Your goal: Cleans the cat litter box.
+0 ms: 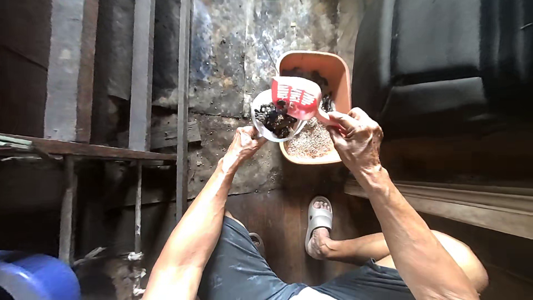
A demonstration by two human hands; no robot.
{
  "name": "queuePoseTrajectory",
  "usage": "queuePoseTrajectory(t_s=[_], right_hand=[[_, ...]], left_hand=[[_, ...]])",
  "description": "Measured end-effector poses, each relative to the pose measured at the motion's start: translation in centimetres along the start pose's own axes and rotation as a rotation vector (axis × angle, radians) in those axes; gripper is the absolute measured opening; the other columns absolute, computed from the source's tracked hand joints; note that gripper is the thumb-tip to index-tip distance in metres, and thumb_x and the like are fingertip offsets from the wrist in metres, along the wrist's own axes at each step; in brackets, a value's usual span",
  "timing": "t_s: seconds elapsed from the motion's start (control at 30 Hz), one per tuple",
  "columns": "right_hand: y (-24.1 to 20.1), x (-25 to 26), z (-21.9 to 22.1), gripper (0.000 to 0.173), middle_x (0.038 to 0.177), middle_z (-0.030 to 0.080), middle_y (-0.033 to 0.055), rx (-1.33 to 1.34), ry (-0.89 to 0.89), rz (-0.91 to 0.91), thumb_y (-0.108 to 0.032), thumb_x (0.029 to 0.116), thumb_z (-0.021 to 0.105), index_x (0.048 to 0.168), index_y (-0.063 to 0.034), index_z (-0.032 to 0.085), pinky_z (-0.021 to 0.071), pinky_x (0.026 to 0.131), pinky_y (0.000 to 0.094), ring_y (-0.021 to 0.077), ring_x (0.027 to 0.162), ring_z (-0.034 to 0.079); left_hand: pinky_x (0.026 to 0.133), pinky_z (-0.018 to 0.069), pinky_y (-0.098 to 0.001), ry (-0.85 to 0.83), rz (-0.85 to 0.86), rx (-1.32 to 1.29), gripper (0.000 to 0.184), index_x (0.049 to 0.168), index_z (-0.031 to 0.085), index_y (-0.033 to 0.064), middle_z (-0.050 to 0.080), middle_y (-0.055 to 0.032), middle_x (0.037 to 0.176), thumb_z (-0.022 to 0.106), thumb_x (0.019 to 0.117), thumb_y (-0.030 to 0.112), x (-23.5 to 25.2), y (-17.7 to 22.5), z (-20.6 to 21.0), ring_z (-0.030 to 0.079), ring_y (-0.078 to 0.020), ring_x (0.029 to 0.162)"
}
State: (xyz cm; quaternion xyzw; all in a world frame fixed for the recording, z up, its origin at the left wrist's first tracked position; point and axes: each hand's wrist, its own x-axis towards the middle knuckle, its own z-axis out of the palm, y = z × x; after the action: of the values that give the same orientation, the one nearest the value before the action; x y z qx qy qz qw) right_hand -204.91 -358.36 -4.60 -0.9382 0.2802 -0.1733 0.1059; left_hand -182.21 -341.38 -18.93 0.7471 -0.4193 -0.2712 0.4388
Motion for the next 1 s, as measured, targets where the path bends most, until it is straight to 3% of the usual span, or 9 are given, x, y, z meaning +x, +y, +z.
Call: queuePoseTrajectory(t_s=[0.07, 0.2, 0.4, 0.53, 0.67, 0.77, 1.0], right_hand=[[0.4, -0.5, 0.0, 0.026, 0.094, 0.064, 0.0139, 0.025, 0.018, 0.033, -0.016, 0.0953, 0.072, 0.121, -0.0153, 0.077, 0.0508, 0.064, 0.0441, 0.0268, 0.076, 0.063], [1.1, -1.1, 0.3, 0.028, 0.096, 0.064, 0.0164, 0.082, 0.071, 0.075, -0.011, 0.0947, 0.071, 0.123, -0.0116, 0.075, 0.0519, 0.065, 0.0430, 0.0271, 0.077, 0.063], [4.5, -0.3, 1.6, 0.029, 0.102, 0.074, 0.0106, 0.195, 0.045, 0.381, -0.027, 0.0974, 0.066, 0.119, -0.0102, 0.076, 0.0552, 0.085, 0.0385, 0.0190, 0.091, 0.070], [7.8, -1.5, 3.8, 0.028, 0.102, 0.075, 0.0142, 0.148, -0.157, 0.531, -0.028, 0.0982, 0.064, 0.115, -0.0100, 0.076, 0.0531, 0.086, 0.0560, 0.0298, 0.093, 0.071], [8.9, -3.5, 6.7, 0.031, 0.107, 0.073, 0.0227, 0.046, -0.543, 0.659, -0.034, 0.0974, 0.064, 0.111, -0.0099, 0.076, 0.0497, 0.084, 0.0711, 0.0450, 0.103, 0.068], [8.1, -4.6, 9.1, 0.032, 0.108, 0.072, 0.0236, 0.001, -0.694, 0.687, -0.035, 0.0983, 0.062, 0.108, -0.0078, 0.076, 0.0503, 0.084, 0.0687, 0.0450, 0.105, 0.067], [6.9, -3.7, 12.2, 0.036, 0.109, 0.071, 0.0247, -0.025, -0.767, 0.727, -0.035, 0.0984, 0.061, 0.105, -0.0020, 0.073, 0.0511, 0.084, 0.0639, 0.0429, 0.107, 0.068]], left_hand=[[0.073, 0.0544, -0.0395, 0.009, -0.005, 0.001, 0.022, 0.089, 0.075, 0.0068, 0.070, -0.0049, 0.079, 0.072, 0.0928, 0.028, 0.0, -0.1, -0.2, 0.066, -0.0128, 0.073], [0.076, 0.0544, -0.0437, 0.024, -0.010, 0.054, 0.021, 0.089, 0.074, 0.0029, 0.070, -0.0096, 0.080, 0.073, 0.0923, 0.023, 0.1, -0.5, -0.6, 0.068, -0.0179, 0.076], [0.075, 0.0527, -0.0430, 0.067, -0.040, 0.097, 0.023, 0.091, 0.073, 0.0033, 0.069, -0.0094, 0.080, 0.070, 0.0941, 0.025, -0.3, -0.4, -1.7, 0.066, -0.0165, 0.076], [0.081, 0.0529, -0.0477, 0.125, -0.114, 0.158, 0.025, 0.098, 0.073, 0.0011, 0.071, -0.0140, 0.087, 0.069, 0.0955, 0.026, -0.7, 0.0, -3.1, 0.068, -0.0215, 0.082], [0.081, 0.0509, -0.0528, 0.159, -0.197, 0.264, 0.028, 0.097, 0.071, -0.0025, 0.070, -0.0186, 0.087, 0.068, 0.0968, 0.026, -1.5, 0.8, -4.6, 0.067, -0.0277, 0.083], [0.086, 0.0504, -0.0572, 0.168, -0.262, 0.299, 0.032, 0.099, 0.070, -0.0053, 0.070, -0.0235, 0.092, 0.068, 0.0978, 0.027, -1.8, 0.9, -5.2, 0.068, -0.0342, 0.090], [0.078, 0.0510, -0.0510, 0.213, -0.236, 0.294, 0.034, 0.093, 0.069, -0.0022, 0.069, -0.0173, 0.085, 0.070, 0.0953, 0.031, -2.3, -0.4, -5.3, 0.066, -0.0245, 0.081]])
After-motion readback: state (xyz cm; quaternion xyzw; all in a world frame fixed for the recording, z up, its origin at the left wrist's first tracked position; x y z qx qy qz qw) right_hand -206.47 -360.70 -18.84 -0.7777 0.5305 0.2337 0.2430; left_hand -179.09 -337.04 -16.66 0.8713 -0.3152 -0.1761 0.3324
